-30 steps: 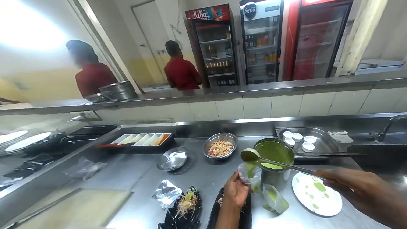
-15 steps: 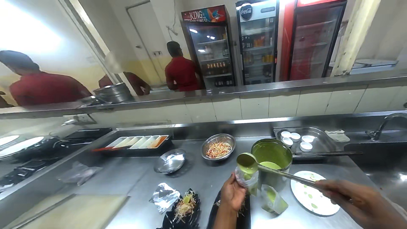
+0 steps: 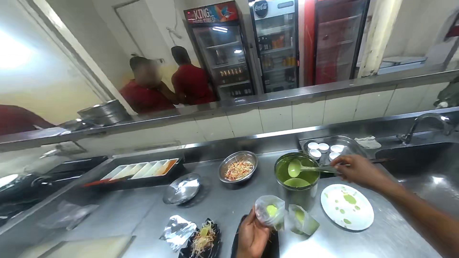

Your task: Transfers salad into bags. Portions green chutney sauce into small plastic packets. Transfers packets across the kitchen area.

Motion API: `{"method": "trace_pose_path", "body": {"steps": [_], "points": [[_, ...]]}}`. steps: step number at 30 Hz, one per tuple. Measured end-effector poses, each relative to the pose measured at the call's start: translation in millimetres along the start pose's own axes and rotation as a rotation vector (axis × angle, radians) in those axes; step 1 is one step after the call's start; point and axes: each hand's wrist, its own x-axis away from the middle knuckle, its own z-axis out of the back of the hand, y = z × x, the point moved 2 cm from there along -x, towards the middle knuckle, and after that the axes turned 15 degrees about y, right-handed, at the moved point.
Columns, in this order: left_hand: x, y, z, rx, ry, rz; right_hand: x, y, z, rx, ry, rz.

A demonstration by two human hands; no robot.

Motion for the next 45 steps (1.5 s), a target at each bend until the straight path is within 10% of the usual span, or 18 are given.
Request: {"method": "trace_pose_path", "body": {"steps": [7,14,19,24,33,45], "points": [[27,-32,36,-0.045,-0.019,0.089,-50,-6,-61,-0.024,-0.204,-0.264],[35,-55,66,-0.017,-0.071,0.195,5,9,-42,0.023,0.344,0.131],[36,-83,73,-0.077,-0.093,0.273,73,40,-119,-0.306,-0.102,-0.185],[24,-106,79,-0.142,-0.005,0.307,98,65,-155,-0.488,0.006,-0.457],[14,-95,67,-0.892,0.094,0.035,77,67,-177,-0.330,-0.163,-0.517],[0,-87,50,-1.198,0.065,-0.185,79,60,-167,-0.530,-0.186,-0.709]]}}
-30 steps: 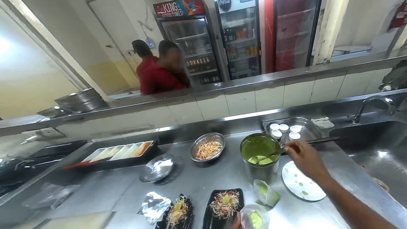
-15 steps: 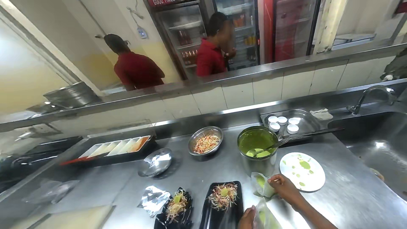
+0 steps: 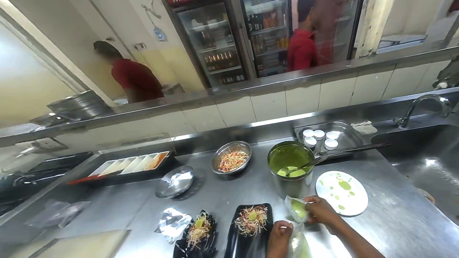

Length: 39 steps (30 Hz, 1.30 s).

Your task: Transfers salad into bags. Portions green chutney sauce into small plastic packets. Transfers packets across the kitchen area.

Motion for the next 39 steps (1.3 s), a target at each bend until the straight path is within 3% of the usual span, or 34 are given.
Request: {"method": "trace_pose_path", "body": {"steps": [3,7,15,19,24,27,33,36,39], "points": [[-8,0,-3,0.031,-0.044,-0.022,2,6,10,-0.131,-0.080,-0.064],[-14,3,-7,0.179,-0.118,0.094,-1,16,18,-0.261,-0.181,-0.155],[-21,-1,-12,0.430,-0.175,0.242,-4,16,27,-0.220,-0.299,-0.175],[-18,3,-11,0.373,-0.181,0.196,-6,16,27,-0.177,-0.343,-0.162],[-8,14,-8,0.124,-0.094,0.065,-3,10,32,-0.123,-0.409,-0.154],[-1,19,-9,0.016,-0.007,-0.014,0,2,36,-0.009,-0.306,-0.062],[11,25,-11,-0.185,0.092,-0.038,11,-4,38,0.499,0.069,0.430],[15,29,-13,-0.321,0.064,-0.089,20,-1,33,0.443,0.209,0.568],[14,28,-16,-0.297,0.049,-0.081,24,5,24,0.277,0.308,0.556]]}}
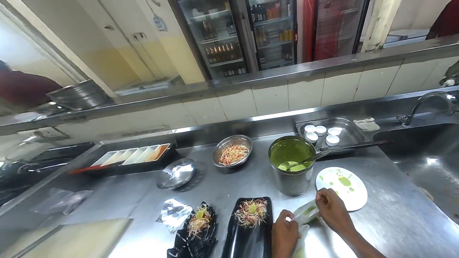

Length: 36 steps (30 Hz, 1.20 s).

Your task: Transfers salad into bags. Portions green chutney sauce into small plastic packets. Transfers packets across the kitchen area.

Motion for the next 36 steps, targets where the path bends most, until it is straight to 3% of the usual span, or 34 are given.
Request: {"method": "trace_pose_path", "body": {"steps": [2,4,7,11,14,19,24,30,33,36], "points": [[-1,-2,0,0.143,0.024,0.041,3,-4,0,-0.081,-0.056,-0.076],[-4,-7,1,0.268,0.060,0.060,-1,-7,3,-0.108,-0.225,-0.104],[-6,-15,0,0.347,0.086,0.076,-9,-8,10,-0.057,-0.379,-0.071],[2,-12,-5,0.361,0.100,0.066,2,-16,8,0.061,-0.122,0.087],[5,-14,-7,0.360,0.076,0.048,5,-16,0,0.001,-0.021,0.064],[3,-15,0,0.266,0.061,0.039,-3,-15,3,0.021,-0.154,0.147],[-5,-6,-7,0.303,0.174,0.025,-17,-7,1,-0.046,-0.111,0.138],[-16,-11,-6,0.538,0.096,0.096,-29,11,5,-0.242,-0.379,0.031],[-16,-14,-3,0.599,0.017,0.083,-26,16,6,-0.116,-0.491,0.234],[-16,-14,-3,0.605,0.019,0.050,-21,20,-2,-0.016,-0.398,0.382]]}}
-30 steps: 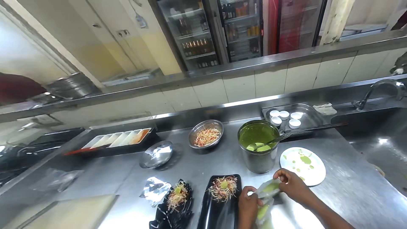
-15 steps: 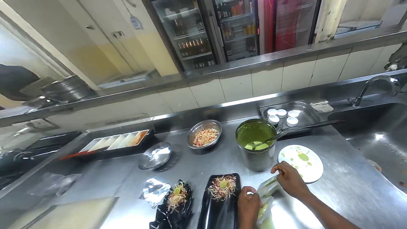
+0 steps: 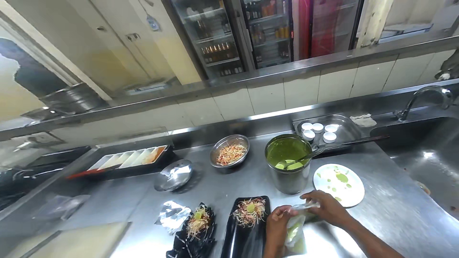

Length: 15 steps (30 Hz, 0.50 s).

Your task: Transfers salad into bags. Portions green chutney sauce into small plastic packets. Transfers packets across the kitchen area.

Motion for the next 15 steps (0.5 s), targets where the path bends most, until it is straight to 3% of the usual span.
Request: {"method": "trace_pose_path", "body": {"steps": [2,7,11,15], "points": [[0,0,1,-0.009,0.028,-0.009,-1,5,-4,-0.077,0.050,0.003],[-2,-1,1,-0.009,0.111,0.016,-9,15,-4,-0.390,-0.042,-0.182],[-3,-3,4,0.000,0.073,-0.004,-23,16,0,-0.410,0.184,-0.276],[1,-7,13,-0.124,0.075,-0.047,-37,24,-4,-0.449,0.188,-0.280]]}}
